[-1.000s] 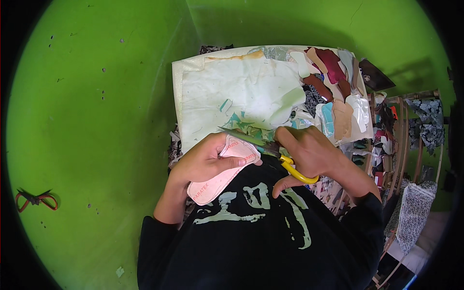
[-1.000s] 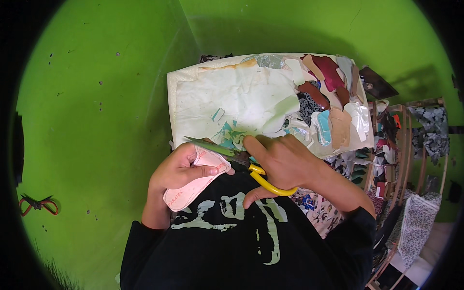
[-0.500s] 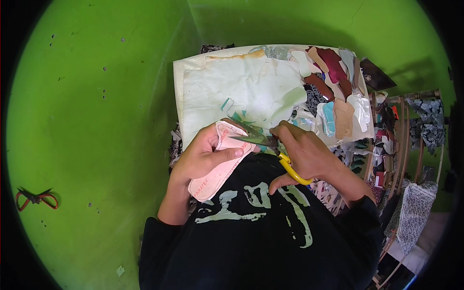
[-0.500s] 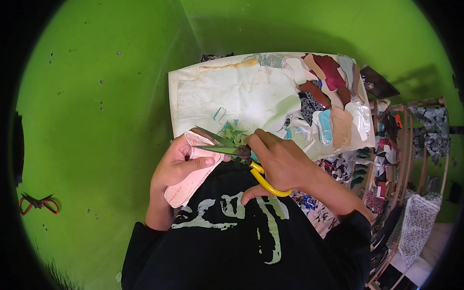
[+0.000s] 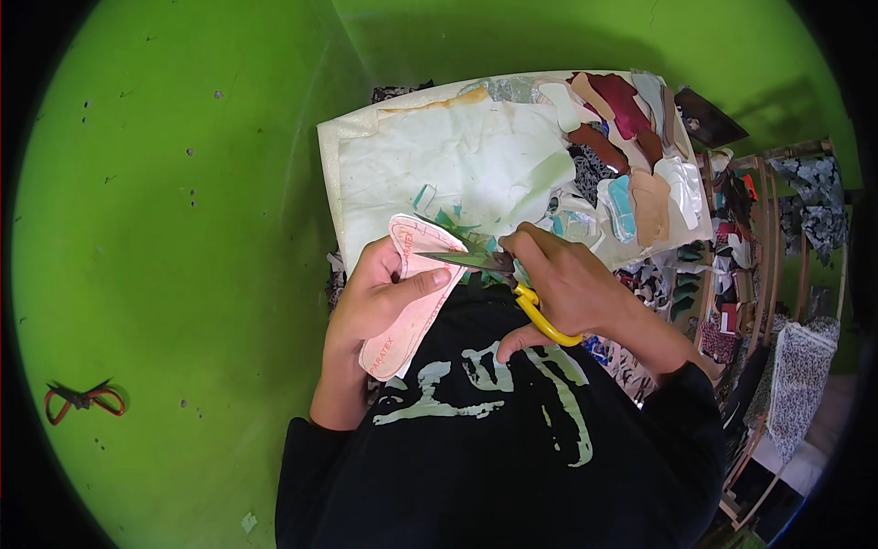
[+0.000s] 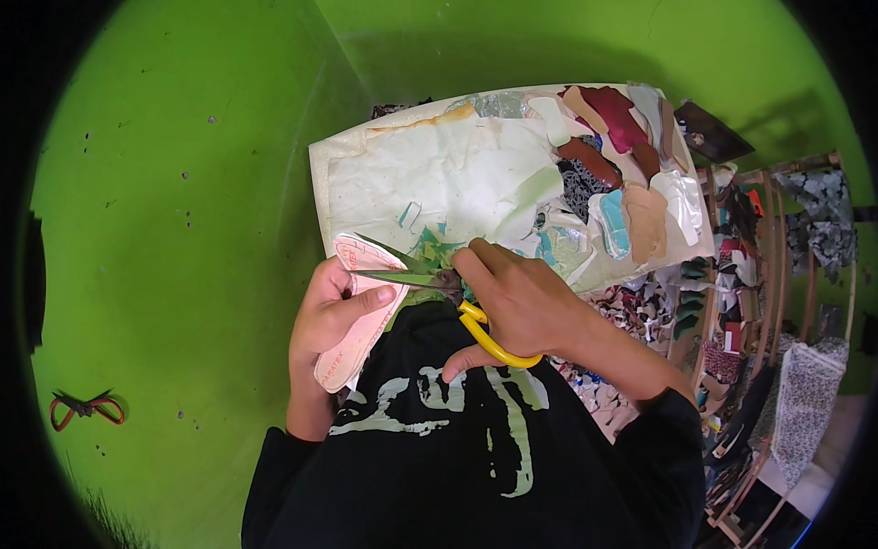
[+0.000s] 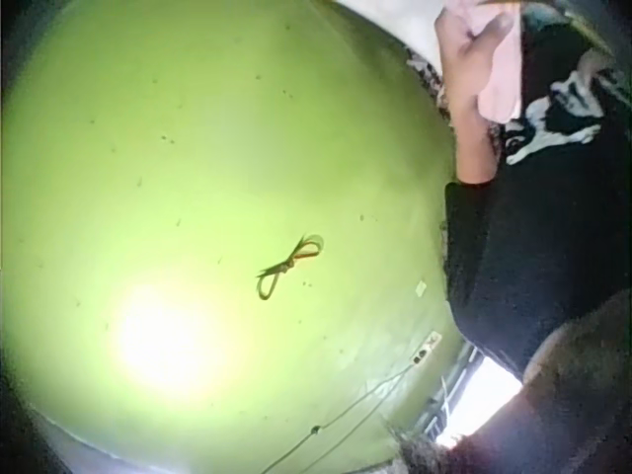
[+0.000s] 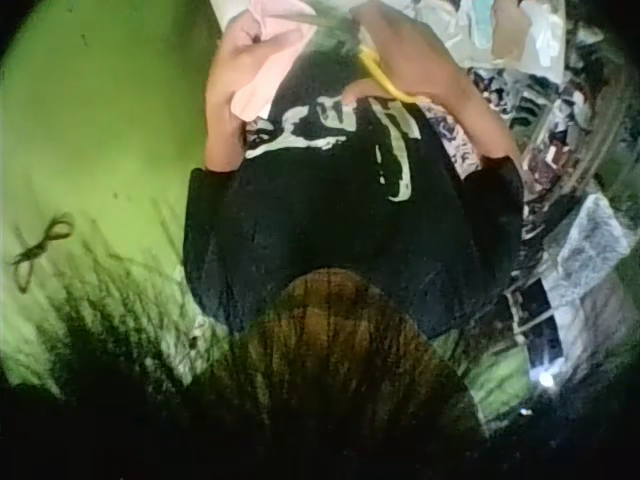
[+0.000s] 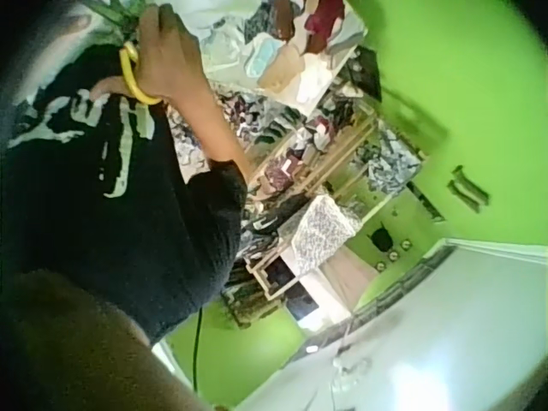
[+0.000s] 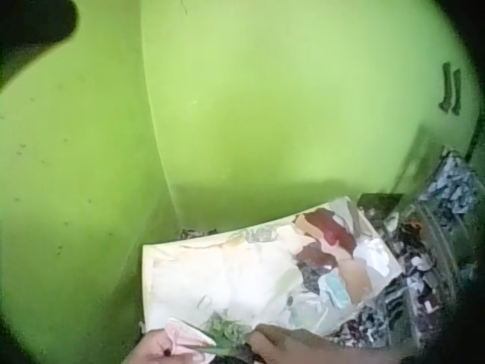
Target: Cutting out a pink foam shoe insole from a larger sheet of material using scissors.
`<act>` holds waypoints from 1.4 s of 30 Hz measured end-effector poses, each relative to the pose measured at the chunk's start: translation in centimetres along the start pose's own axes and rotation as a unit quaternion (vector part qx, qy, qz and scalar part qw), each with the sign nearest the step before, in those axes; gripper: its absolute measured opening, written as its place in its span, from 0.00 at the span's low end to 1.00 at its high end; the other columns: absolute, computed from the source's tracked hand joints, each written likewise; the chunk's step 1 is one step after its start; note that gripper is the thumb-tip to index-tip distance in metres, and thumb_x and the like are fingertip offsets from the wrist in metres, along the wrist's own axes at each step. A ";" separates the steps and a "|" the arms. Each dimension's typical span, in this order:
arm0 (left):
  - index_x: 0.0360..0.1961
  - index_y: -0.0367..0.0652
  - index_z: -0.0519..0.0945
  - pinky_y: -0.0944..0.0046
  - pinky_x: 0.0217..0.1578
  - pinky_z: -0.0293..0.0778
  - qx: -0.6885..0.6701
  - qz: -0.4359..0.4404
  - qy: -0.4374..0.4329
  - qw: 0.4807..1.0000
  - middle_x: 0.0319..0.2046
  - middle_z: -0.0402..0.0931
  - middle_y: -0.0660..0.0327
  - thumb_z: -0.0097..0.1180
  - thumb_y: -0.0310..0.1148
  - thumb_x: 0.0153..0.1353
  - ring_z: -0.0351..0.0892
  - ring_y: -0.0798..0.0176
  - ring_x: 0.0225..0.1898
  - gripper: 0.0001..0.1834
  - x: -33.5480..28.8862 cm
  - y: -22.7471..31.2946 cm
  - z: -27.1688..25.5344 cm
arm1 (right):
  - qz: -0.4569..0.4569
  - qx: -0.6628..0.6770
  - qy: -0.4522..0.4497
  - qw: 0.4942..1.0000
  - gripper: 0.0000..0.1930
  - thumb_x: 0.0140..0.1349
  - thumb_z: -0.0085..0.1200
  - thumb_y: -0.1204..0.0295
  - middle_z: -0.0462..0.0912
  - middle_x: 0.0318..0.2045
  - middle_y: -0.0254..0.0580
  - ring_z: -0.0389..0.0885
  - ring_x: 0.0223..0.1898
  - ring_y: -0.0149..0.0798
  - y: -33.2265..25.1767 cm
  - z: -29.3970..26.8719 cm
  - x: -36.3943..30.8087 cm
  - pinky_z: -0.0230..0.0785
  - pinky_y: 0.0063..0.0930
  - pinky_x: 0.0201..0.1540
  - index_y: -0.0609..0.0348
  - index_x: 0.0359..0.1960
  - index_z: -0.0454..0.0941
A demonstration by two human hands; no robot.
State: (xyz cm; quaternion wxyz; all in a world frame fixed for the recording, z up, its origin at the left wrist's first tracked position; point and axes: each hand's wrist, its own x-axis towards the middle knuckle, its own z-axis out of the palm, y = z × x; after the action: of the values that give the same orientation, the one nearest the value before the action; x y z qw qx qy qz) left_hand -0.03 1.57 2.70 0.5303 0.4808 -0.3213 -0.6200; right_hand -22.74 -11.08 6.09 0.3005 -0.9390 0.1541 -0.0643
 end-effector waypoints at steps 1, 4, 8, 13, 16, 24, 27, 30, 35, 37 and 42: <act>0.48 0.32 0.78 0.71 0.40 0.74 0.001 -0.002 -0.002 1.000 0.39 0.82 0.62 0.61 0.23 0.62 0.78 0.74 0.38 0.13 0.0 0.1 0.1 | 0.002 0.001 0.002 1.000 0.54 0.32 0.71 0.34 0.73 0.36 0.56 0.78 0.31 0.61 0.0 0.0 0.0 0.72 0.42 0.32 0.69 0.49 0.63; 0.47 0.32 0.79 0.71 0.40 0.73 0.008 -0.008 0.011 1.000 0.38 0.82 0.63 0.61 0.23 0.62 0.77 0.74 0.38 0.13 0.1 0.2 0.1 | 0.017 0.014 -0.017 1.000 0.54 0.32 0.71 0.34 0.74 0.35 0.57 0.77 0.30 0.62 -0.1 -0.2 0.0 0.72 0.43 0.32 0.68 0.48 0.63; 0.47 0.31 0.79 0.70 0.42 0.73 0.017 -0.002 -0.004 1.000 0.41 0.83 0.59 0.60 0.24 0.62 0.78 0.72 0.39 0.13 0.0 0.0 -0.3 | 0.028 0.082 -0.048 0.995 0.51 0.32 0.73 0.36 0.75 0.32 0.58 0.77 0.28 0.64 -0.2 -0.2 0.0 0.70 0.44 0.30 0.66 0.45 0.62; 0.47 0.30 0.80 0.69 0.46 0.73 0.001 -0.008 -0.008 1.000 0.44 0.84 0.53 0.59 0.25 0.62 0.80 0.69 0.42 0.13 -0.2 0.7 -0.2 | 0.064 0.122 -0.096 0.986 0.49 0.33 0.74 0.38 0.74 0.24 0.56 0.76 0.26 0.64 -0.4 -0.5 0.1 0.69 0.44 0.29 0.65 0.43 0.60; 0.47 0.30 0.78 0.67 0.46 0.73 -0.005 -0.016 0.000 1.000 0.41 0.84 0.49 0.63 0.26 0.59 0.82 0.66 0.43 0.16 -0.1 0.8 -0.1 | 0.058 0.084 -0.097 0.990 0.48 0.35 0.73 0.37 0.73 0.20 0.53 0.75 0.23 0.63 -0.2 -0.3 0.2 0.68 0.42 0.25 0.64 0.41 0.61; 0.50 0.32 0.76 0.65 0.48 0.75 -0.043 0.037 -0.009 0.998 0.43 0.84 0.49 0.60 0.24 0.63 0.82 0.64 0.45 0.15 -0.4 0.2 -0.1 | 0.007 0.038 -0.028 0.999 0.47 0.39 0.67 0.32 0.75 0.20 0.52 0.78 0.21 0.61 0.1 -0.6 0.0 0.71 0.42 0.23 0.64 0.42 0.63; 0.52 0.32 0.74 0.65 0.49 0.75 -0.021 0.009 -0.030 0.999 0.43 0.83 0.47 0.59 0.22 0.63 0.82 0.62 0.47 0.16 -0.4 0.6 -0.3 | -0.011 0.012 0.017 1.000 0.48 0.36 0.67 0.31 0.75 0.29 0.54 0.78 0.24 0.61 0.4 -0.4 0.1 0.72 0.43 0.25 0.64 0.41 0.63; 0.51 0.32 0.74 0.65 0.50 0.75 -0.029 -0.004 -0.025 0.999 0.43 0.83 0.47 0.58 0.21 0.63 0.82 0.60 0.48 0.16 -0.4 0.4 0.0 | -0.012 -0.021 0.002 1.000 0.53 0.31 0.69 0.31 0.73 0.33 0.53 0.77 0.27 0.58 0.1 -0.2 0.3 0.70 0.42 0.27 0.66 0.45 0.64; 0.51 0.30 0.74 0.64 0.51 0.76 -0.031 -0.026 -0.044 0.998 0.43 0.83 0.47 0.58 0.21 0.63 0.83 0.60 0.47 0.16 -0.3 1.0 0.6 | -0.026 -0.026 -0.001 0.999 0.52 0.31 0.68 0.30 0.72 0.31 0.51 0.77 0.27 0.57 0.0 -0.1 0.4 0.70 0.41 0.26 0.67 0.43 0.64; 0.51 0.30 0.75 0.64 0.51 0.76 -0.036 -0.022 -0.042 0.998 0.43 0.83 0.47 0.58 0.20 0.62 0.83 0.60 0.47 0.16 -0.3 1.0 0.7 | -0.024 -0.032 -0.010 0.999 0.52 0.32 0.67 0.30 0.72 0.30 0.51 0.77 0.26 0.57 -0.3 -0.4 0.4 0.70 0.40 0.26 0.67 0.42 0.64; 0.49 0.29 0.76 0.64 0.50 0.76 -0.024 -0.031 -0.046 0.998 0.43 0.84 0.46 0.59 0.22 0.62 0.83 0.60 0.46 0.15 -0.5 0.9 0.4 | -0.036 -0.036 -0.009 0.999 0.47 0.35 0.68 0.31 0.71 0.21 0.47 0.73 0.17 0.55 -0.4 -0.5 0.2 0.67 0.39 0.21 0.64 0.37 0.62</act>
State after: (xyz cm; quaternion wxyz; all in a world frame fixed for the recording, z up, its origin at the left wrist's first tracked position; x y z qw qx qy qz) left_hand -0.13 1.84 3.79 0.5072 0.4489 -0.3154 -0.6646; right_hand -22.54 -11.14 6.69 0.2651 -0.9549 0.1192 -0.0609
